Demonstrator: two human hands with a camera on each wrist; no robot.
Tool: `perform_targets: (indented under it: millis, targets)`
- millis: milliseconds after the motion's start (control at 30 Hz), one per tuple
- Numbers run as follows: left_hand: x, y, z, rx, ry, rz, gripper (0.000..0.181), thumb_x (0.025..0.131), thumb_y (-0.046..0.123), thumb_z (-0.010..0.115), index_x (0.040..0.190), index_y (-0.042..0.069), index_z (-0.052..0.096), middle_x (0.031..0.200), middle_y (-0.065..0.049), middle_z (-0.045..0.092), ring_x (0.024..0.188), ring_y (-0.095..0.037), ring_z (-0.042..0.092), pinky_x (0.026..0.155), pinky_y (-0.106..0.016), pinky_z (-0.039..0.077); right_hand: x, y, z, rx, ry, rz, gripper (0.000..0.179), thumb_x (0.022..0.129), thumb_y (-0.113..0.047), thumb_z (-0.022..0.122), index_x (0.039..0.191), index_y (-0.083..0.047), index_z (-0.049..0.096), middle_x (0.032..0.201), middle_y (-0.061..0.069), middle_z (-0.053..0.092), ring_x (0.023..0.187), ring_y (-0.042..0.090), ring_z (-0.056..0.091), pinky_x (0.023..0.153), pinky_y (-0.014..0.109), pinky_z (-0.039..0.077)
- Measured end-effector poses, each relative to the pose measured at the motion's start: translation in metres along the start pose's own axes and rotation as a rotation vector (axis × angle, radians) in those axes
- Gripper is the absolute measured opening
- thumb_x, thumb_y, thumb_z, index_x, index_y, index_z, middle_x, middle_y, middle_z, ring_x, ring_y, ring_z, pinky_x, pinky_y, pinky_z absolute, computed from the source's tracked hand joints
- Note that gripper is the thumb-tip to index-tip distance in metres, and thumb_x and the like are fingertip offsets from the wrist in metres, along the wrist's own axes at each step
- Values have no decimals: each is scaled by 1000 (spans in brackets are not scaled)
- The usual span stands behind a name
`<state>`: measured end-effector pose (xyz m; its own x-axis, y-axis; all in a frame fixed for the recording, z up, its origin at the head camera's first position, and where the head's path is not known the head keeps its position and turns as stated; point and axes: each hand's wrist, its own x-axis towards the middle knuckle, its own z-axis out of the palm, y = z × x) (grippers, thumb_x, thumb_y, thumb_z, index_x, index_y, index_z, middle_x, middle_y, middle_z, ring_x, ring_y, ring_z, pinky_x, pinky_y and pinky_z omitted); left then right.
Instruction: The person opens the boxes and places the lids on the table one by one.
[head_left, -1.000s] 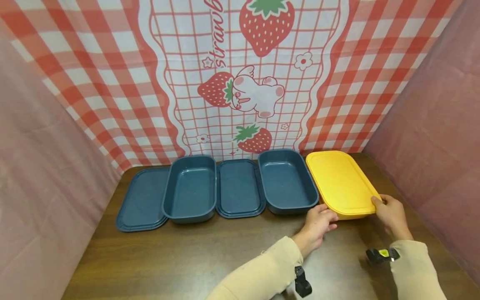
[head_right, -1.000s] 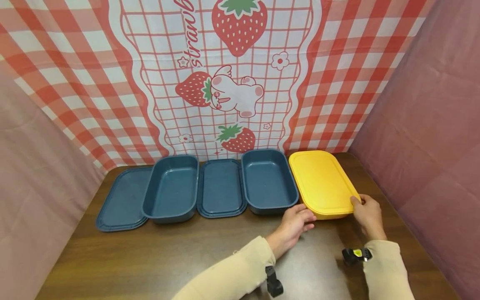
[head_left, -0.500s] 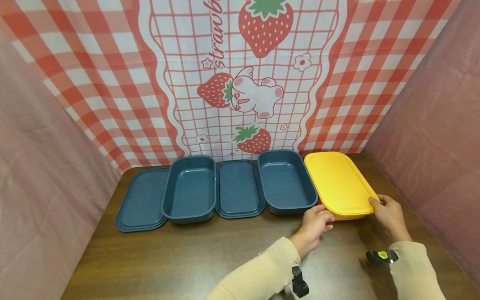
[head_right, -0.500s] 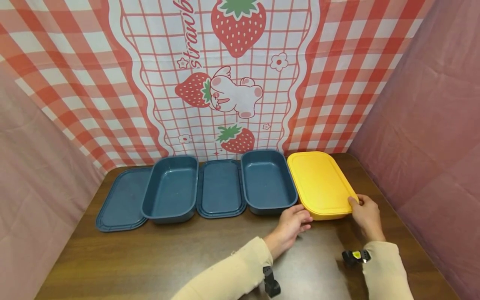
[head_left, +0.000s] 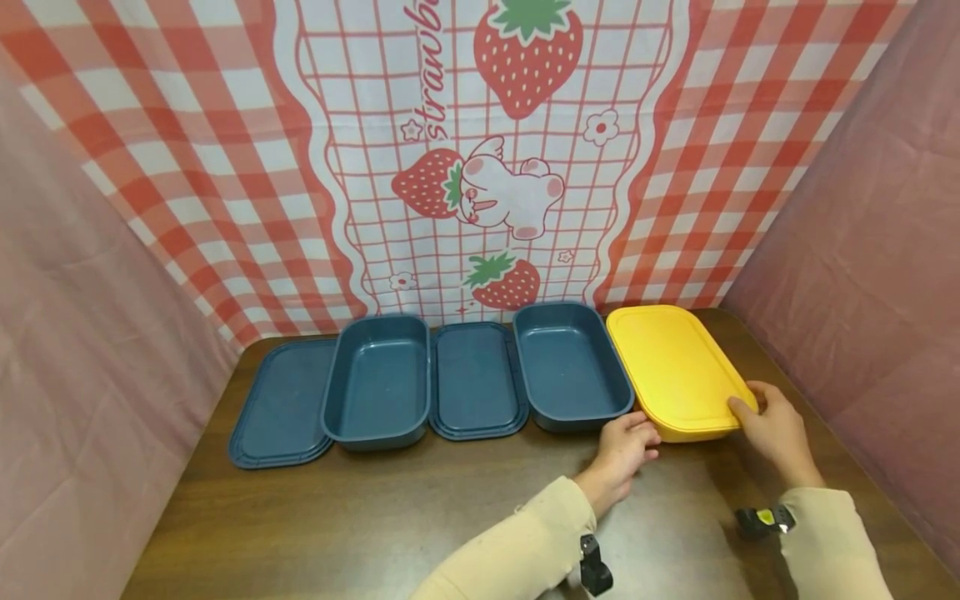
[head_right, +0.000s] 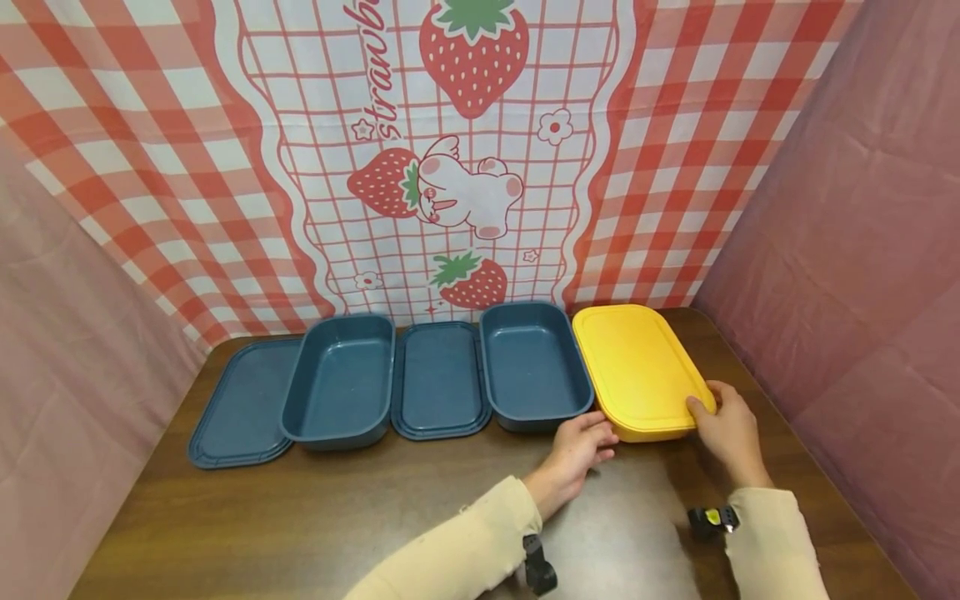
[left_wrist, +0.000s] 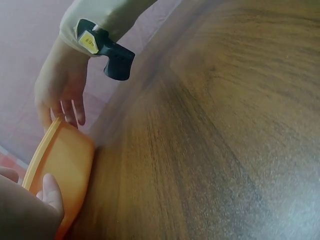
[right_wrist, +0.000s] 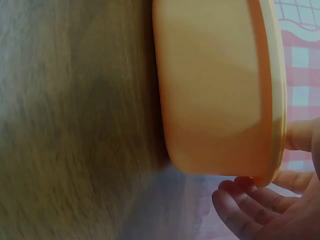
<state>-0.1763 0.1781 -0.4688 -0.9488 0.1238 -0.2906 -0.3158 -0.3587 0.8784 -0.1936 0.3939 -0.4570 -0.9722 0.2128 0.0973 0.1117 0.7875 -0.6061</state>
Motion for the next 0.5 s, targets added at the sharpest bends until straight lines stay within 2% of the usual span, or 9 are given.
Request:
perform_targets:
  millis: [200,300,367,500]
  targets:
    - [1,-2,0,-4,12,13,37,82,-12,57,119,-10,61,110,-19,70,92,-21,67,83,-41,57,-5,-5,-1,-83,32,-127,57,96,-33,57,125,16,50,120,42,48,107,53,46,87,64,37]
    - [-1,-2,-2,56,9,53,36,83,-10,58,119,-10,61,109,-18,70,97,-22,67,85,-40,57,-8,-9,0,-117,23,-181,58,94,-37,61,121,14,54,123,42,45,112,56,40,89,67,34]
    - [-2,-2,-3,144,13,84,36,84,-7,61,119,-8,63,110,-15,70,100,-23,66,87,-37,56,-9,-13,1,-142,33,-218,55,93,-37,63,118,12,57,125,41,44,113,58,38,89,68,33]
    - [-5,1,-6,453,39,155,37,84,5,68,121,1,66,113,-8,69,104,-18,64,90,-27,53,-14,-20,3,-166,78,-292,44,90,-29,68,110,10,62,120,37,50,109,56,42,90,67,33]
